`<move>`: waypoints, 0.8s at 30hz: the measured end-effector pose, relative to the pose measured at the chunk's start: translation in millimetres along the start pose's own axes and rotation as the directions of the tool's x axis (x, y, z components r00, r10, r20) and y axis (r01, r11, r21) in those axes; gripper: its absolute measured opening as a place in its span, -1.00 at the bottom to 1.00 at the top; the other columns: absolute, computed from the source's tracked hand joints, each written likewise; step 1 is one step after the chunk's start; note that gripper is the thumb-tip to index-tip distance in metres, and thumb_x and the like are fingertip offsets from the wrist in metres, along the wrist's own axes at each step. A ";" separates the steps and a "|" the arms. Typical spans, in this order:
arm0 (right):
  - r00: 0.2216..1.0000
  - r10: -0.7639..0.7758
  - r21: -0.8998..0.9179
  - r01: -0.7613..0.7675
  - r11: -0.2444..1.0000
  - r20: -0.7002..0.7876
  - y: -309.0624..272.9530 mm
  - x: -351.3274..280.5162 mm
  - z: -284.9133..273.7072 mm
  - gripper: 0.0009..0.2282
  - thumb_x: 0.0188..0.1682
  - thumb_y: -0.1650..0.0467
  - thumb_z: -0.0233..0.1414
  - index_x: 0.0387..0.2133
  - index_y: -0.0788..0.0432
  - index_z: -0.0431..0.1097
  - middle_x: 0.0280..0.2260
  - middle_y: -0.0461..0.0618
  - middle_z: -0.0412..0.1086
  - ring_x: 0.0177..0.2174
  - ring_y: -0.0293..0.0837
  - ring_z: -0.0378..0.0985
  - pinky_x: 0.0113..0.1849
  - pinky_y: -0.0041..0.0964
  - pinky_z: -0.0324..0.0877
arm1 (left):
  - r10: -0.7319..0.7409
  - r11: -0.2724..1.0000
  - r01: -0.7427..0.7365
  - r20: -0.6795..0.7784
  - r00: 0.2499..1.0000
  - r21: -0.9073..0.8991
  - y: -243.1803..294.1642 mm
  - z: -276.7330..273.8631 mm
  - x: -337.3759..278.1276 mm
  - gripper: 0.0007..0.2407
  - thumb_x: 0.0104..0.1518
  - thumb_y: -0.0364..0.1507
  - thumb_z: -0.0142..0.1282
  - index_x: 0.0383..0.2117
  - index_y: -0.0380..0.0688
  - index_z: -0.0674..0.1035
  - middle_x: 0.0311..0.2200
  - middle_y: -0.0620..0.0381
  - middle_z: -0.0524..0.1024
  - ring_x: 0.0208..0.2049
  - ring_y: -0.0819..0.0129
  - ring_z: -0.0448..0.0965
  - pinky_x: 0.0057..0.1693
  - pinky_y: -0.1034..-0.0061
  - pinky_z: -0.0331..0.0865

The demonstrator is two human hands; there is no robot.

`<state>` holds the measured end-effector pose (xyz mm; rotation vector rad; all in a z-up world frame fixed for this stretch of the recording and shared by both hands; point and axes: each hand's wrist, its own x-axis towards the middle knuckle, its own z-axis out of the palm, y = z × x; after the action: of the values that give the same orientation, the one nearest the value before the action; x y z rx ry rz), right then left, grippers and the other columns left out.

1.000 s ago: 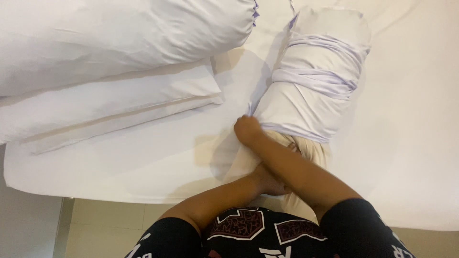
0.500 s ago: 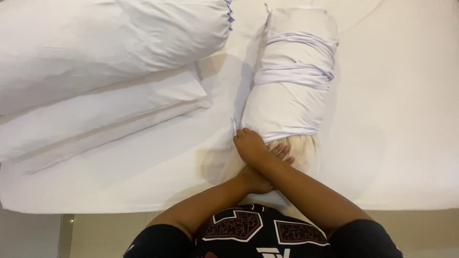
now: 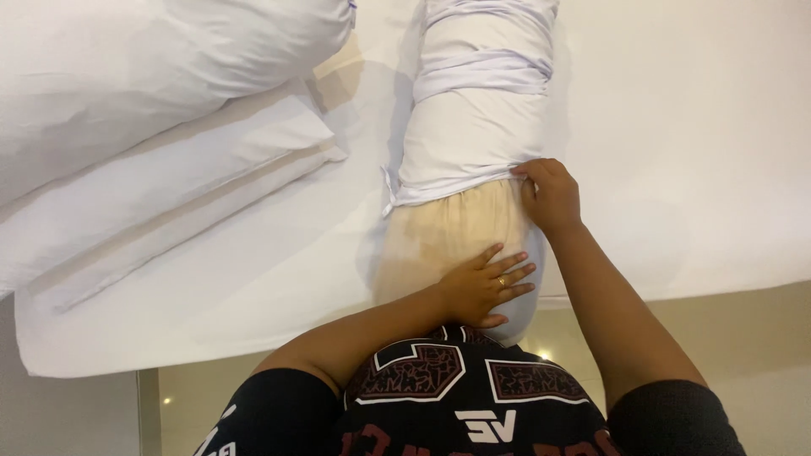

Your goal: The person puts a white pillowcase onto a cylindrical pillow on a white bed. They pull the case over the pillow, smooth the fabric, and tuck the edges into the opening before tying the drawstring to secure it.

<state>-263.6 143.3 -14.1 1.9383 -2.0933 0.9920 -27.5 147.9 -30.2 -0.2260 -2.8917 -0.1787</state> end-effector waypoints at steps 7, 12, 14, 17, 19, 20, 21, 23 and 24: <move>0.955 0.288 0.196 -0.269 0.943 -0.076 31.2 -27.5 30.8 -0.84 -0.18 0.48 0.31 -0.37 0.04 0.52 -0.42 -0.10 0.46 -0.35 -0.08 0.57 -0.27 -0.26 0.55 | -0.099 0.995 0.098 -0.026 0.995 -0.028 -5.7 13.2 0.5 -0.49 0.07 -0.01 0.06 0.18 0.20 0.47 0.36 0.12 0.29 0.45 0.12 0.12 0.47 -0.16 -0.13; 0.930 0.341 0.246 -0.301 0.922 -0.140 15.5 -25.0 29.8 -0.84 -0.20 0.47 0.33 -0.39 0.02 0.54 -0.41 -0.14 0.49 -0.33 -0.08 0.59 -0.26 -0.28 0.57 | -0.097 0.995 0.097 -0.155 0.983 -0.004 -13.4 32.3 -3.9 -0.58 -0.06 -0.02 0.14 -0.07 0.20 0.59 0.12 0.14 0.52 0.30 0.15 0.35 0.43 -0.15 0.02; 0.921 0.356 0.229 -0.316 0.921 -0.158 13.8 -18.4 32.1 -0.81 -0.22 0.47 0.34 -0.35 0.05 0.55 -0.39 -0.10 0.51 -0.33 -0.05 0.60 -0.26 -0.22 0.57 | -0.091 0.996 0.092 -0.134 0.987 0.003 -16.7 36.6 -4.4 -0.62 -0.07 -0.02 0.10 -0.16 0.17 0.58 0.01 0.16 0.56 0.23 0.18 0.41 0.42 -0.14 0.05; 0.888 0.409 0.233 -0.361 0.903 -0.212 11.3 -7.3 31.3 -0.79 -0.23 0.48 0.33 -0.32 0.07 0.54 -0.36 -0.09 0.52 -0.31 -0.08 0.61 -0.24 -0.28 0.57 | -0.101 0.994 0.105 -0.175 0.979 0.018 -16.2 41.9 -7.7 -0.63 -0.05 0.00 0.05 -0.19 0.18 0.56 0.01 0.19 0.55 0.23 0.21 0.42 0.41 -0.10 0.07; 0.916 0.319 0.158 -0.287 0.945 -0.242 14.7 -6.1 29.4 -0.85 -0.18 0.48 0.31 -0.35 0.05 0.55 -0.37 -0.13 0.52 -0.30 -0.11 0.60 -0.23 -0.30 0.55 | -0.103 0.994 0.110 -0.194 0.976 0.027 -16.9 43.2 -8.5 -0.63 -0.06 0.01 0.04 -0.21 0.18 0.55 0.01 0.20 0.55 0.22 0.23 0.42 0.41 -0.09 0.08; 0.939 0.220 0.080 -0.206 0.975 -0.265 16.2 -6.0 28.6 -0.90 -0.12 0.48 0.28 -0.39 0.03 0.56 -0.37 -0.16 0.52 -0.28 -0.13 0.59 -0.22 -0.32 0.54 | -0.107 0.992 0.118 -0.216 0.971 0.038 -16.5 44.0 -9.1 -0.64 -0.07 0.01 0.03 -0.23 0.18 0.54 0.01 0.21 0.54 0.21 0.25 0.43 0.40 -0.07 0.10; 0.939 0.224 0.081 -0.210 0.974 -0.261 24.1 -11.9 27.0 -0.90 -0.12 0.48 0.28 -0.39 0.03 0.56 -0.37 -0.16 0.52 -0.28 -0.13 0.59 -0.22 -0.32 0.54 | -0.110 0.992 0.119 -0.213 0.971 0.033 -17.0 43.0 -12.1 -0.64 -0.07 0.01 0.03 -0.23 0.18 0.54 0.01 0.21 0.54 0.21 0.25 0.43 0.40 -0.07 0.10; 0.965 0.100 -0.034 -0.112 0.993 -0.244 41.5 -26.8 25.2 -0.98 -0.04 0.42 0.23 -0.41 0.01 0.55 -0.41 -0.17 0.50 -0.27 -0.11 0.54 -0.22 -0.25 0.50 | -0.138 0.988 0.149 -0.187 0.973 0.046 -17.9 44.2 -17.9 -0.64 -0.11 0.00 0.08 -0.24 0.20 0.55 -0.01 0.22 0.55 0.20 0.27 0.44 0.42 -0.01 0.09; 0.964 0.106 -0.033 -0.118 0.993 -0.244 53.5 -51.8 31.0 -0.98 -0.04 0.42 0.23 -0.41 0.01 0.55 -0.41 -0.17 0.50 -0.27 -0.11 0.54 -0.22 -0.25 0.50 | -0.136 0.988 0.146 -0.182 0.974 0.044 -18.7 50.5 -21.4 -0.64 -0.11 0.00 0.08 -0.24 0.20 0.55 -0.01 0.22 0.55 0.20 0.27 0.44 0.42 -0.01 0.09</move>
<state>-293.8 168.8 -84.4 1.6003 -2.0846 1.1257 -21.3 133.6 -86.0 0.0066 -2.7294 -0.1335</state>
